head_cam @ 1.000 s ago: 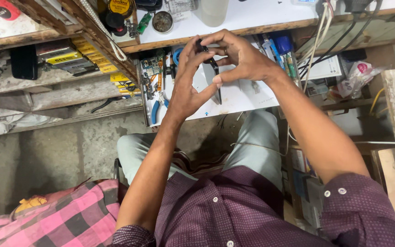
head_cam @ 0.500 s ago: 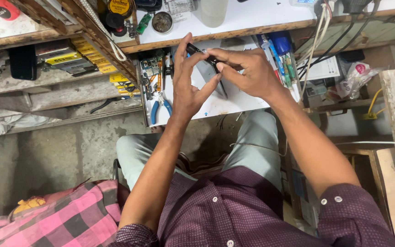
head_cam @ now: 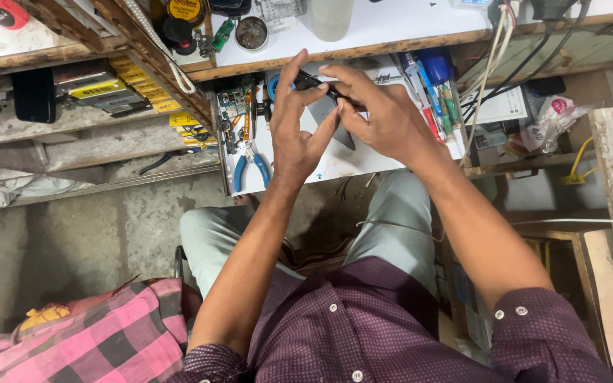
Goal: The person sits at a repair bench and disassembles a smartphone. They pry open the phone, separate the back cover and battery assembly, and use a screwdriver to unscrew and remove internal components, placing parts on the workbench.
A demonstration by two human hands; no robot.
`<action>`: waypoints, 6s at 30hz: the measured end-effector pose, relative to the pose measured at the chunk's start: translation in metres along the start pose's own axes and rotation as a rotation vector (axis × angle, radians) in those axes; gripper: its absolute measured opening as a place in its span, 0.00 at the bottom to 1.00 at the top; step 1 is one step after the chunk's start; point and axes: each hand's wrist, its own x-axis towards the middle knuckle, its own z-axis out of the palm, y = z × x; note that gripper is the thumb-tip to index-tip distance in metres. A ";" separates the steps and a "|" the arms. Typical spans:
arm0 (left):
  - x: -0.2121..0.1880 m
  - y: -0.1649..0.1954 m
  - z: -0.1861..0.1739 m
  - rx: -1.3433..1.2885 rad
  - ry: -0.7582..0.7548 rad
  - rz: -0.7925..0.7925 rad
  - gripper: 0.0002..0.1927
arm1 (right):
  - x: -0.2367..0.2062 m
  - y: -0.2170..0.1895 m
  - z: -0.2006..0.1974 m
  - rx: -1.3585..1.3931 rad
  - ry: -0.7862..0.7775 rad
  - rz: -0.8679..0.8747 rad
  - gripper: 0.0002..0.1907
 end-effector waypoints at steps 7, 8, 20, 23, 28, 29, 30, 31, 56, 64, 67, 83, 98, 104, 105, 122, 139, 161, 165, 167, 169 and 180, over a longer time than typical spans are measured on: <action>0.001 0.000 0.001 0.009 0.002 0.045 0.17 | -0.003 -0.008 0.007 -0.041 0.034 0.016 0.28; 0.002 0.001 0.000 0.010 0.002 0.045 0.17 | -0.003 -0.008 0.007 -0.045 0.043 0.015 0.28; 0.006 0.007 -0.010 0.028 0.030 -0.022 0.18 | -0.021 0.023 0.006 0.159 -0.024 0.127 0.21; 0.008 0.006 -0.013 0.020 0.030 -0.050 0.19 | -0.034 0.034 0.015 0.162 -0.081 0.193 0.23; 0.012 0.008 -0.014 0.027 -0.004 -0.028 0.19 | -0.054 0.043 0.026 0.140 -0.079 0.214 0.21; 0.012 0.008 -0.014 0.036 -0.010 -0.023 0.20 | -0.055 0.043 0.027 0.139 -0.056 0.179 0.21; 0.013 0.009 -0.015 0.045 -0.015 -0.017 0.20 | -0.056 0.043 0.027 0.138 -0.033 0.143 0.21; 0.014 0.010 -0.015 0.052 -0.022 -0.018 0.20 | -0.055 0.043 0.027 0.117 -0.047 0.185 0.20; 0.023 0.002 -0.030 -0.036 -0.095 -0.173 0.18 | -0.063 0.062 0.030 0.142 -0.127 0.354 0.15; 0.025 0.011 -0.029 0.050 -0.096 -0.145 0.18 | -0.056 0.057 0.026 0.023 -0.124 0.113 0.16; 0.025 0.012 -0.029 0.055 -0.100 -0.147 0.19 | -0.055 0.055 0.026 -0.029 -0.151 0.129 0.17; 0.029 0.015 -0.029 0.034 -0.134 -0.190 0.16 | -0.052 0.050 0.024 -0.091 -0.230 0.217 0.16; 0.029 0.019 -0.028 0.068 -0.145 -0.217 0.16 | -0.057 0.039 0.033 -0.038 -0.202 0.372 0.21; 0.023 0.013 -0.026 -0.026 -0.107 -0.177 0.16 | -0.070 0.034 0.044 -0.041 -0.018 0.212 0.25; 0.023 0.010 -0.027 -0.060 -0.099 -0.195 0.15 | -0.070 0.035 0.045 -0.044 0.014 0.176 0.27; 0.006 -0.038 -0.042 -0.347 0.051 -0.303 0.17 | -0.056 0.055 0.030 -0.063 -0.139 0.043 0.23; -0.034 -0.058 -0.051 -0.673 0.399 -0.818 0.08 | -0.095 0.067 0.065 0.766 0.029 0.431 0.18; -0.024 -0.030 -0.036 -0.535 0.344 -0.640 0.07 | -0.065 0.052 0.008 0.105 -0.460 0.409 0.20; -0.022 -0.029 -0.036 -0.513 0.302 -0.562 0.07 | -0.052 0.054 0.002 0.119 -0.527 0.239 0.21; -0.020 -0.031 -0.037 -0.488 0.305 -0.591 0.07 | -0.047 0.052 0.002 0.081 -0.561 0.248 0.22; -0.018 -0.032 -0.036 -0.472 0.308 -0.605 0.06 | -0.042 0.049 0.002 0.045 -0.587 0.290 0.23; -0.023 -0.041 -0.032 -0.421 0.240 -0.452 0.08 | -0.045 0.016 0.000 -0.138 -0.568 0.369 0.25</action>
